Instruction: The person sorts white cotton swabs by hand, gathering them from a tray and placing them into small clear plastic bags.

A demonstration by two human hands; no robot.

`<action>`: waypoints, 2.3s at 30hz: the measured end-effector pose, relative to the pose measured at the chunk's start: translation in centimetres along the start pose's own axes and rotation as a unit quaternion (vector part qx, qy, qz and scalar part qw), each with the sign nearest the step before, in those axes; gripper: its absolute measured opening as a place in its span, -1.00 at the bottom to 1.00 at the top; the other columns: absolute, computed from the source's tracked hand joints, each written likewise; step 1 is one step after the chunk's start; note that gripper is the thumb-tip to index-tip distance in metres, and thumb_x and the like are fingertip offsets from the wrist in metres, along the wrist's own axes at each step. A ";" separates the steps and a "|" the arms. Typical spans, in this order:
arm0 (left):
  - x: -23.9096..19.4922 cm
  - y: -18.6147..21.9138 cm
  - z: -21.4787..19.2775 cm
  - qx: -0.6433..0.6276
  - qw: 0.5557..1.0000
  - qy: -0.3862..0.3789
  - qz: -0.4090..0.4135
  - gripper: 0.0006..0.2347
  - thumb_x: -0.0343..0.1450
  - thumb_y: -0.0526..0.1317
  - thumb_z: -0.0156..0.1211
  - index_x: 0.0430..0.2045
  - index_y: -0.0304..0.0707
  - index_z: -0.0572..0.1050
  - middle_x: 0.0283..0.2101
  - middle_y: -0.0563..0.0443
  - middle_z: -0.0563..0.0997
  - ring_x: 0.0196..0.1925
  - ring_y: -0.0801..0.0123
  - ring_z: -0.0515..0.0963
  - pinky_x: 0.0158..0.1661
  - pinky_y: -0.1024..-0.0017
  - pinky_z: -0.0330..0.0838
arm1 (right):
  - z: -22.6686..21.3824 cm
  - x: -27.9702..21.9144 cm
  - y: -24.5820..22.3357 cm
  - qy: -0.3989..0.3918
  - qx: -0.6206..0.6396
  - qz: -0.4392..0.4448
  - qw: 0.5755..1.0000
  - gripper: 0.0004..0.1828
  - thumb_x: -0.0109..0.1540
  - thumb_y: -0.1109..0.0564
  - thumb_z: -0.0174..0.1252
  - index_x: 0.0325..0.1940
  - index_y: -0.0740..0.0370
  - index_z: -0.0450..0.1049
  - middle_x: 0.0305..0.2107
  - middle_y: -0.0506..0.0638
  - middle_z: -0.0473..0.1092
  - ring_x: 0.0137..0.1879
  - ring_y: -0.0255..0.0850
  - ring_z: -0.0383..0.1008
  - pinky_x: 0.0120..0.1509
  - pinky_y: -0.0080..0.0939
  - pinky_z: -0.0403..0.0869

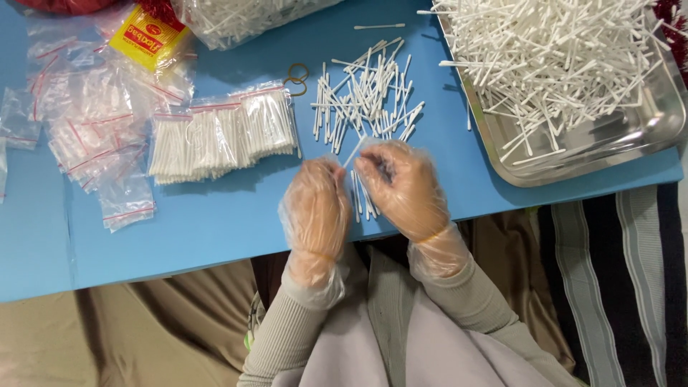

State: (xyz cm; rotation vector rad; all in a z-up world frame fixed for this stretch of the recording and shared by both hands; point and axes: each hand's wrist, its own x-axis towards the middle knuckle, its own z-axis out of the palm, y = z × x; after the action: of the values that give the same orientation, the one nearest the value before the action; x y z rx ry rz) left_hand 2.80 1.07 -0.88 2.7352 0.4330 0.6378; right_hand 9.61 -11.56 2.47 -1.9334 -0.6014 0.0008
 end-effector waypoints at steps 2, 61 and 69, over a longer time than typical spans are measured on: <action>-0.3 1.0 -1.5 -0.053 0.999 -0.009 -0.002 -0.73 0.56 0.00 -0.06 -0.52 -0.05 0.38 -0.58 0.07 0.42 -0.49 0.12 0.59 -0.42 0.26 0.52 | -0.7 -0.1 -1.4 -0.015 0.061 -0.007 0.998 -0.91 0.31 0.25 0.22 -0.19 0.34 0.60 -0.43 0.17 0.52 -0.34 -0.03 0.57 -0.31 -0.18 0.54; 2.9 5.9 4.6 0.008 0.993 -0.038 0.112 -0.92 0.39 -0.22 0.20 -0.53 -0.10 0.53 -0.49 0.04 0.53 -0.33 0.21 0.58 -0.28 0.21 0.40 | -3.2 1.6 8.4 -0.011 -0.298 0.098 0.949 -0.83 0.27 -0.06 0.27 -0.17 0.01 0.52 -0.37 0.02 0.50 -0.14 0.10 0.59 -0.04 0.08 0.53; 3.7 6.5 1.0 -0.002 0.991 -0.041 0.124 -0.89 0.36 -0.19 0.30 -0.61 -0.02 0.57 -0.53 0.16 0.55 -0.46 0.33 0.60 -0.42 0.35 0.43 | -4.0 0.8 4.2 0.078 0.061 0.084 0.992 -0.94 0.28 0.28 0.27 -0.18 0.31 0.54 -0.45 0.14 0.50 -0.33 -0.20 0.51 -0.27 -0.16 0.53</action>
State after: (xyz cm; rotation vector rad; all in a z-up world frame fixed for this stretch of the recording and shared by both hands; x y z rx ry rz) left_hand 7.89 -3.80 1.97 2.8229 0.0707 0.5799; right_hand 13.07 -15.96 0.82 -1.8392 -0.3264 -0.0081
